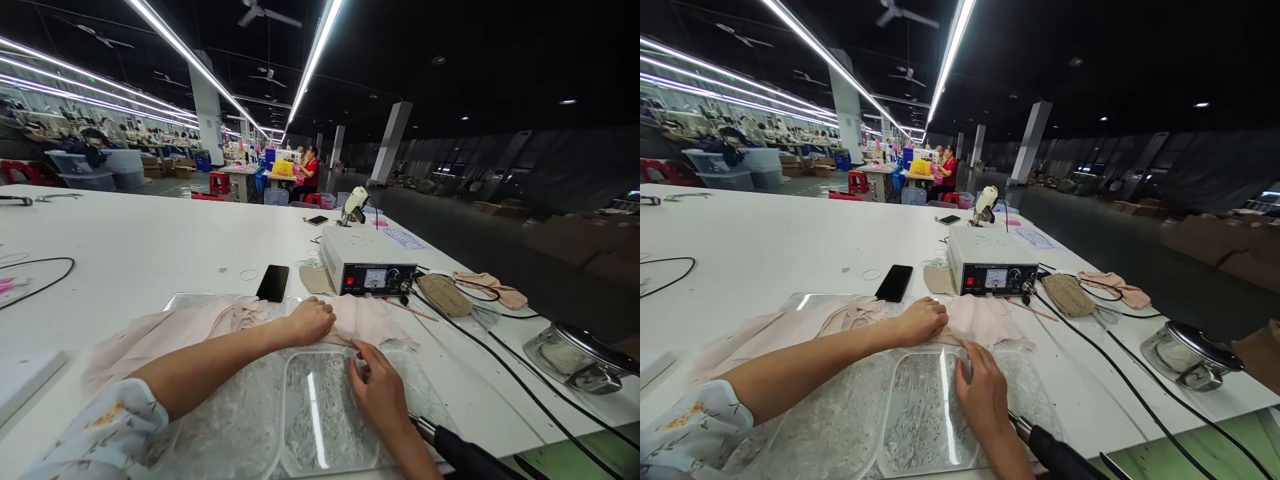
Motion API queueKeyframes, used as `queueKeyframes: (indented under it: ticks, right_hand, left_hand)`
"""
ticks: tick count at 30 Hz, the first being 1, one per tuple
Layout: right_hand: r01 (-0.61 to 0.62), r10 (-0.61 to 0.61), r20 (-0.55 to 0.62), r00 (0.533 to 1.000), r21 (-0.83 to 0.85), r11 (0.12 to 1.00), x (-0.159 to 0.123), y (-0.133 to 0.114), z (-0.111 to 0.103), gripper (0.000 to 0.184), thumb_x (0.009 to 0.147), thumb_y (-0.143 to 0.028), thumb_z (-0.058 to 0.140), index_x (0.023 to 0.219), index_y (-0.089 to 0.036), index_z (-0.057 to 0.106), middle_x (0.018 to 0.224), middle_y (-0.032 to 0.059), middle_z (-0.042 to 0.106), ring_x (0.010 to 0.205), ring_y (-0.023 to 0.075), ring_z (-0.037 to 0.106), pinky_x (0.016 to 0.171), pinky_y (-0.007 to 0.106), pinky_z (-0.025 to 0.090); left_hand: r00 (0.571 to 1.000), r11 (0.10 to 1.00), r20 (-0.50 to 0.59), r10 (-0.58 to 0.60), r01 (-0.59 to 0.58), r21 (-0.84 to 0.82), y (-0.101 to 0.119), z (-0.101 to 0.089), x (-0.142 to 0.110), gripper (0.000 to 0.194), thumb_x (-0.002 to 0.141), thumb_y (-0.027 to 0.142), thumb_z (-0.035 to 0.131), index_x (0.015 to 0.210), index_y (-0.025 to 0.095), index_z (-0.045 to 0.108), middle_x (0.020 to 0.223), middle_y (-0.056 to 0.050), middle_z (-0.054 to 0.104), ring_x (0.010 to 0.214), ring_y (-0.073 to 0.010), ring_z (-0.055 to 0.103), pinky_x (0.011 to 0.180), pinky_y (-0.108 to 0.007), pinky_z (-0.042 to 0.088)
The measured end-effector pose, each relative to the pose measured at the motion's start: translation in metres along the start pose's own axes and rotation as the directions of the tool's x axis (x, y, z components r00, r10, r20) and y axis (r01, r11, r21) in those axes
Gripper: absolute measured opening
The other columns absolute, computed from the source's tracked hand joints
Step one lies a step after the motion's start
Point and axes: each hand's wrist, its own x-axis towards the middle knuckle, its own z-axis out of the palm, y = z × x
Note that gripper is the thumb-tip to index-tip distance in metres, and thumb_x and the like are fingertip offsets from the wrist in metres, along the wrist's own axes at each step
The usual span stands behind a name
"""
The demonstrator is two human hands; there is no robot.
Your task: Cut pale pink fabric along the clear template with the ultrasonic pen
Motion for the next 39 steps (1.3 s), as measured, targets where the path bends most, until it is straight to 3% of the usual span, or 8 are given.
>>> queueKeyframes:
  ticks: [7,10,14,20,26,31,35,39]
  right_hand:
    - [0.041,-0.032,0.053,0.998,-0.174,0.984,0.025,-0.009,0.018,0.03,0.073,-0.007,0.057,0.099,-0.02,0.067,0.098,0.0095,0.067,0.089,0.0271,0.061,0.075,0.042,0.055]
    - [0.114,-0.089,0.136,0.987,-0.185,0.976,0.014,-0.012,0.01,0.038,0.063,0.003,0.052,0.087,-0.022,0.067,0.09,0.006,0.066,0.083,0.0242,0.061,0.07,0.037,0.055]
    - [0.213,-0.18,0.225,0.958,-0.13,0.968,-0.013,-0.012,-0.004,0.056,0.057,0.008,0.046,0.099,-0.022,0.067,0.105,0.007,0.066,0.096,0.0217,0.063,0.08,0.034,0.056]
    - [0.213,-0.186,0.232,0.955,-0.095,0.972,-0.034,0.004,-0.013,0.039,0.083,-0.007,0.046,0.115,-0.023,0.063,0.117,0.01,0.064,0.107,0.0248,0.062,0.084,0.041,0.057]
    - [0.193,-0.193,0.156,0.969,0.011,0.981,-0.038,-0.02,-0.031,0.033,0.09,-0.015,0.047,0.12,-0.023,0.059,0.112,0.0085,0.066,0.104,0.0206,0.064,0.083,0.034,0.058]
    - [0.306,-0.331,0.203,0.921,0.146,0.941,-0.042,-0.063,-0.027,0.029,0.084,-0.011,0.053,0.111,-0.02,0.061,0.111,0.0105,0.067,0.107,0.0223,0.063,0.086,0.036,0.057]
    - [0.231,-0.233,0.16,0.959,0.036,0.972,-0.052,-0.046,-0.029,0.014,0.085,-0.01,0.049,0.088,-0.021,0.058,0.105,0.0092,0.068,0.101,0.0224,0.065,0.083,0.037,0.057]
    - [0.141,-0.137,0.058,0.989,-0.08,0.987,-0.063,-0.026,-0.042,0.009,0.089,-0.018,0.051,0.092,-0.022,0.058,0.1,0.0088,0.068,0.094,0.0229,0.066,0.081,0.04,0.057]
  left_hand:
    - [0.984,0.981,-0.015,0.18,-0.179,0.074,0.019,-0.013,-0.032,0.005,0.087,0.009,0.058,0.084,0.013,0.059,0.079,-0.007,0.065,0.072,-0.0215,0.062,0.071,-0.034,0.045]
    - [0.97,0.967,0.015,0.243,-0.243,0.075,0.021,-0.015,-0.062,0.01,0.082,0.007,0.061,0.08,0.015,0.057,0.076,-0.004,0.065,0.066,-0.0188,0.06,0.068,-0.032,0.044]
    - [0.957,0.955,0.061,0.282,-0.286,0.076,0.024,-0.017,-0.107,0.014,0.082,0.007,0.061,0.076,0.016,0.054,0.073,-0.002,0.063,0.06,-0.017,0.056,0.065,-0.031,0.042]
    - [0.978,0.973,0.166,0.127,-0.156,0.172,0.041,-0.021,-0.159,0.015,0.072,0.003,0.061,0.073,0.016,0.054,0.061,-0.003,0.057,0.049,-0.019,0.05,0.055,-0.033,0.037]
    - [0.98,0.975,0.038,0.195,-0.189,-0.114,0.044,-0.038,-0.148,0.007,0.089,0.012,0.057,0.084,0.017,0.058,0.084,-0.006,0.064,0.075,-0.0197,0.061,0.068,-0.031,0.045]
    - [0.946,0.934,-0.096,0.311,-0.322,-0.151,0.04,-0.016,-0.134,0.023,0.1,0.019,0.047,0.118,0.013,0.06,0.128,-0.012,0.061,0.122,-0.0249,0.053,0.102,-0.034,0.04]
    - [0.961,0.949,-0.1,0.258,-0.271,-0.163,0.038,-0.002,-0.145,0.029,0.102,0.021,0.043,0.126,0.011,0.056,0.131,-0.013,0.06,0.12,-0.0253,0.055,0.102,-0.036,0.04]
    - [0.973,0.962,-0.105,0.207,-0.222,-0.161,0.036,-0.006,-0.151,0.026,0.102,0.02,0.042,0.121,0.012,0.058,0.124,-0.013,0.063,0.113,-0.0242,0.06,0.1,-0.037,0.042]
